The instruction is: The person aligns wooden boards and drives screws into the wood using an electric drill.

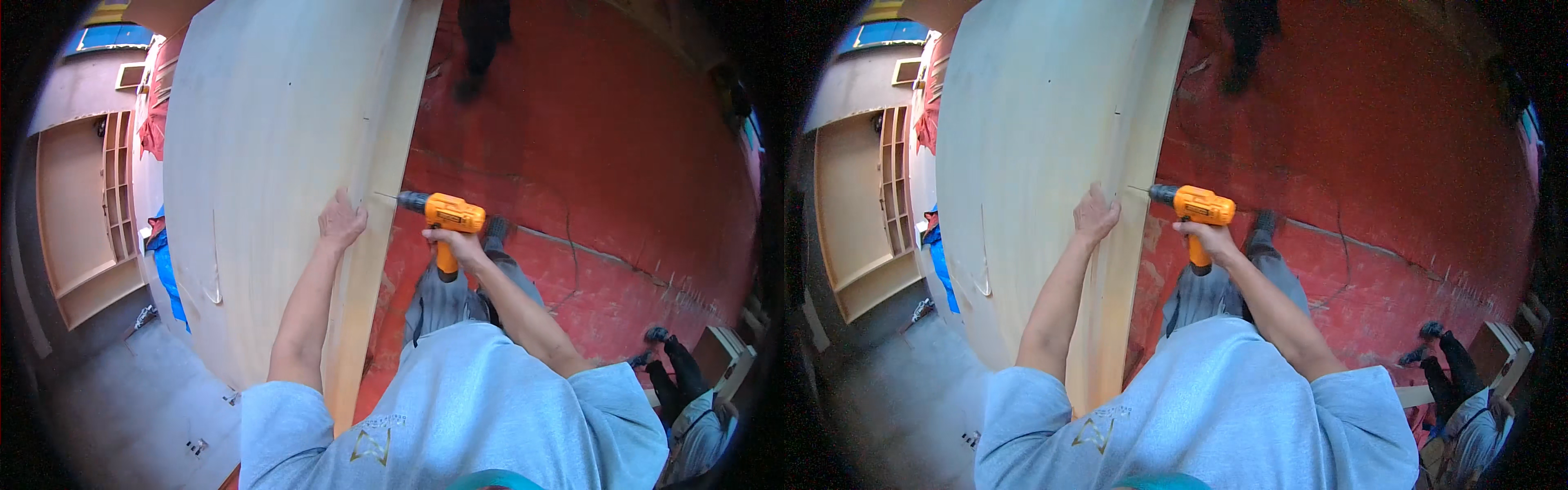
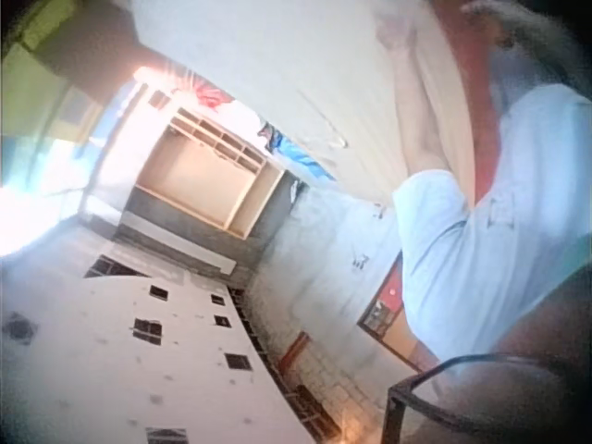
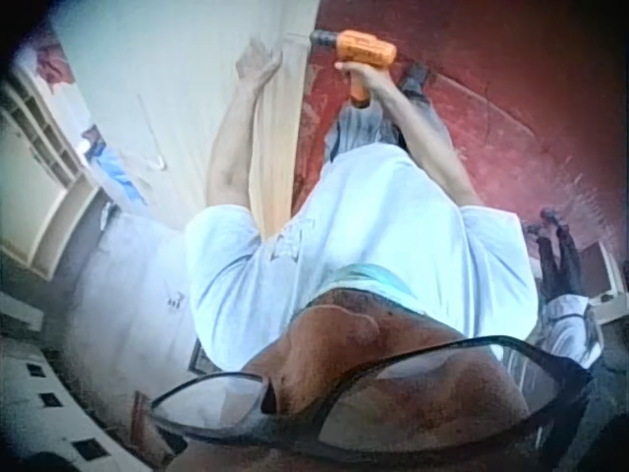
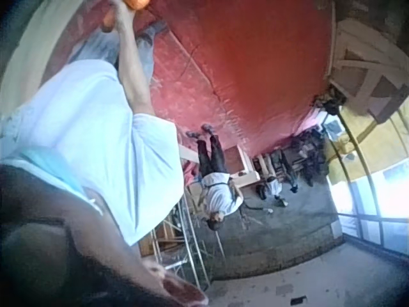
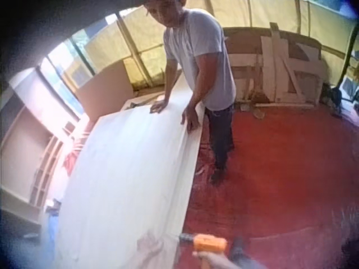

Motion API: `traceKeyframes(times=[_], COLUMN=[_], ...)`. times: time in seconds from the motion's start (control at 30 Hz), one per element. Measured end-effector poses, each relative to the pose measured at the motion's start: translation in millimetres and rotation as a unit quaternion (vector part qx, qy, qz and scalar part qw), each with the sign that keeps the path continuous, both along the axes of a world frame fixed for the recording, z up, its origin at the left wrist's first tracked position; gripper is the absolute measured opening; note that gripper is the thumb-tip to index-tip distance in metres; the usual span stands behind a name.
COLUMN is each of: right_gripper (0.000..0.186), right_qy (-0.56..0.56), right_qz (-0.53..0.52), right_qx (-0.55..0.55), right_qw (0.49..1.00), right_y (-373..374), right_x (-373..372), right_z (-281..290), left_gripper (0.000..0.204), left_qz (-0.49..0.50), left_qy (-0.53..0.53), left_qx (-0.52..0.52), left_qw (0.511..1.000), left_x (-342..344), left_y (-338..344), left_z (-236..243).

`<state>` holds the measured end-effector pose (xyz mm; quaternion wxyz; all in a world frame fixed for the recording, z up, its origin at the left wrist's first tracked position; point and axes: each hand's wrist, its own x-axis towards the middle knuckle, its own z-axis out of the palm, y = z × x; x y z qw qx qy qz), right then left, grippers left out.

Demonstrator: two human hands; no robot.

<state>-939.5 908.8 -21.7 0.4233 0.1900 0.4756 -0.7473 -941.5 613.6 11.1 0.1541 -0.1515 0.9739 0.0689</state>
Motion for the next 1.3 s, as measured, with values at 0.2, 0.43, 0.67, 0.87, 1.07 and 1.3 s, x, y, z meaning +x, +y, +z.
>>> traceKeyframes(times=[0.2, 0.43, 0.67, 0.87, 1.07, 1.3], right_gripper=[0.024, 0.025, 0.029, 0.026, 0.024, 0.023], right_qy=[-0.013, -0.055, 0.005, 0.037, 0.059, 0.078], right_qz=[-0.023, 0.008, 0.000, 0.055, 0.030, 0.042], right_qx=[0.039, 0.004, 0.112, 0.180, 0.162, 0.166], right_qw=[0.999, 0.998, 0.994, 0.981, 0.985, 0.982], right_y=[87, 98, 127, 131, 95, 50], right_x=[35, 41, 37, 15, 9, 18], right_z=[-13, 22, 6, 11, 39, 70], left_gripper=[0.040, 0.035, 0.040, 0.022, 0.039, 0.043], left_qz=[-0.006, 0.033, 0.139, 0.454, 0.481, 0.344], left_qy=[0.120, 0.116, 0.211, 0.220, 0.197, 0.095], left_qx=[-0.064, -0.054, 0.065, 0.056, 0.011, 0.170], left_qw=[0.991, 0.991, 0.965, 0.862, 0.854, 0.918], left_x=[19, 20, 78, 283, 425, 430], left_y=[15, 3, 40, 7, -87, -142], left_z=[-37, -41, -1, -12, -20, -18])
